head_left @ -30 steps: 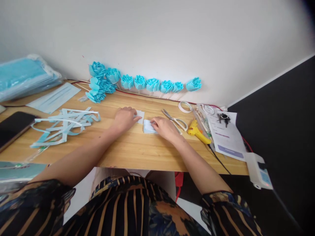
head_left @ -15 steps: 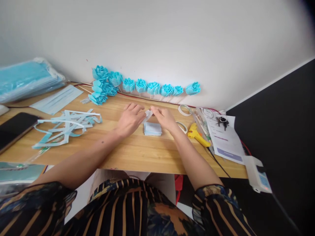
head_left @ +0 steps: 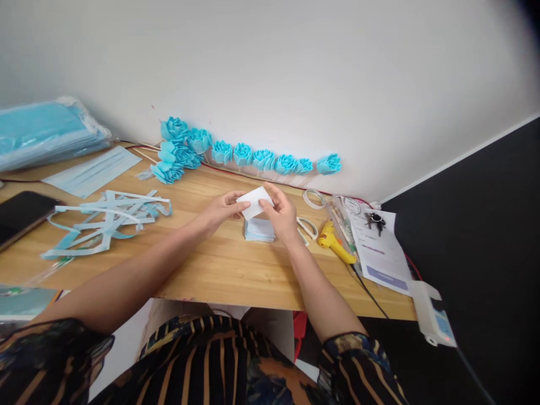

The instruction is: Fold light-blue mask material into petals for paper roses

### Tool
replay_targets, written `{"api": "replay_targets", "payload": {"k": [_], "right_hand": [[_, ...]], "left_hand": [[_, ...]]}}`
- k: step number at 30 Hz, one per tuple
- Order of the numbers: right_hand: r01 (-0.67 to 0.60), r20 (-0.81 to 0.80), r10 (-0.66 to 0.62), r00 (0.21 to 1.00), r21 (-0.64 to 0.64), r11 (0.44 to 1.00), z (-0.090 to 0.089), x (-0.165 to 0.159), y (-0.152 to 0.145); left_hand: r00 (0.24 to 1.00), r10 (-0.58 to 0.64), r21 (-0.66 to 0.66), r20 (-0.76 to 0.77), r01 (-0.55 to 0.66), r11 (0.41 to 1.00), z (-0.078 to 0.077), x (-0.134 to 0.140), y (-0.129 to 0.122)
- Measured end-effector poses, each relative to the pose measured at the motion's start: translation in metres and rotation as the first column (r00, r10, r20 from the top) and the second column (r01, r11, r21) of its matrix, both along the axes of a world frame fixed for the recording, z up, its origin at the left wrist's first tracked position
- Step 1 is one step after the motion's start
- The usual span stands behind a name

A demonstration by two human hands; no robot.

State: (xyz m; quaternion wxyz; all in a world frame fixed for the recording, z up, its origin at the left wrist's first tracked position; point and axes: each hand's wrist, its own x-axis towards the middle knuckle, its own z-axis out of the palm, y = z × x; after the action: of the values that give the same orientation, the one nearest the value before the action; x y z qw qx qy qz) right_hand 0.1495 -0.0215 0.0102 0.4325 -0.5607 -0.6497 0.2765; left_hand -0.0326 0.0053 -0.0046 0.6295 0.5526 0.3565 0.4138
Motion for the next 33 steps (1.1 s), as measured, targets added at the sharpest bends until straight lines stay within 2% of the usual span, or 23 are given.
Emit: {"api": "replay_targets", "payload": {"k": [2, 4, 6, 9, 11, 17, 21, 24, 29, 31, 33], "right_hand": [[-0.007, 0.003, 0.007, 1.0, -0.011, 1.0, -0.002, 0.0, -0.002], [-0.03, -0.011, 0.03, 0.999, -0.026, 0.999, -0.002, -0.001, -0.004], [-0.041, -0.028, 0.04, 0.999, -0.033, 0.999, -0.001, -0.001, -0.006], [-0.029, 0.003, 0.029, 1.0, -0.029, 0.999, 0.0, -0.001, -0.008], [-0.024, 0.043, 0.025, 0.999, -0.017, 1.0, 0.0, 0.001, -0.009], [0.058, 0.045, -0.058, 0.997, 0.007, 0.998, 0.007, 0.011, -0.006], [0.041, -0.029, -0.043, 0.999, -0.076, 0.996, 0.009, 0.016, -0.007], [0.044, -0.059, -0.054, 0.997, -0.156, 0.987, 0.0, 0.021, -0.013], [0.117, -0.11, -0.148, 0.983, -0.252, 0.961, -0.016, 0.023, -0.024], [0.116, -0.113, -0.149, 0.982, -0.255, 0.96, -0.018, 0.02, -0.026], [0.104, -0.086, -0.129, 0.988, -0.245, 0.964, -0.018, 0.018, -0.027]], "left_hand": [[1.0, -0.019, -0.018, 0.011, 0.019, 1.0, 0.0, 0.001, -0.002], [1.0, 0.025, 0.035, -0.001, -0.025, 0.999, 0.002, 0.001, -0.004], [0.996, 0.071, 0.149, -0.052, -0.062, 0.987, 0.005, 0.001, -0.007], [0.979, 0.127, 0.345, -0.16, -0.065, 0.936, 0.008, 0.003, -0.012], [0.973, 0.133, 0.4, -0.188, -0.048, 0.915, 0.009, 0.004, -0.014], [0.993, 0.051, 0.297, -0.109, -0.017, 0.955, 0.002, 0.001, -0.009], [0.994, 0.071, 0.275, -0.085, -0.045, 0.96, -0.002, 0.0, -0.006], [0.989, 0.106, 0.268, -0.104, -0.075, 0.961, -0.003, 0.002, -0.007], [0.981, 0.128, 0.317, -0.145, -0.077, 0.945, -0.005, 0.004, -0.009], [0.974, 0.117, 0.372, -0.194, -0.038, 0.928, -0.004, 0.004, -0.012], [0.955, 0.096, 0.466, -0.28, 0.048, 0.883, -0.002, 0.005, -0.016]]}}
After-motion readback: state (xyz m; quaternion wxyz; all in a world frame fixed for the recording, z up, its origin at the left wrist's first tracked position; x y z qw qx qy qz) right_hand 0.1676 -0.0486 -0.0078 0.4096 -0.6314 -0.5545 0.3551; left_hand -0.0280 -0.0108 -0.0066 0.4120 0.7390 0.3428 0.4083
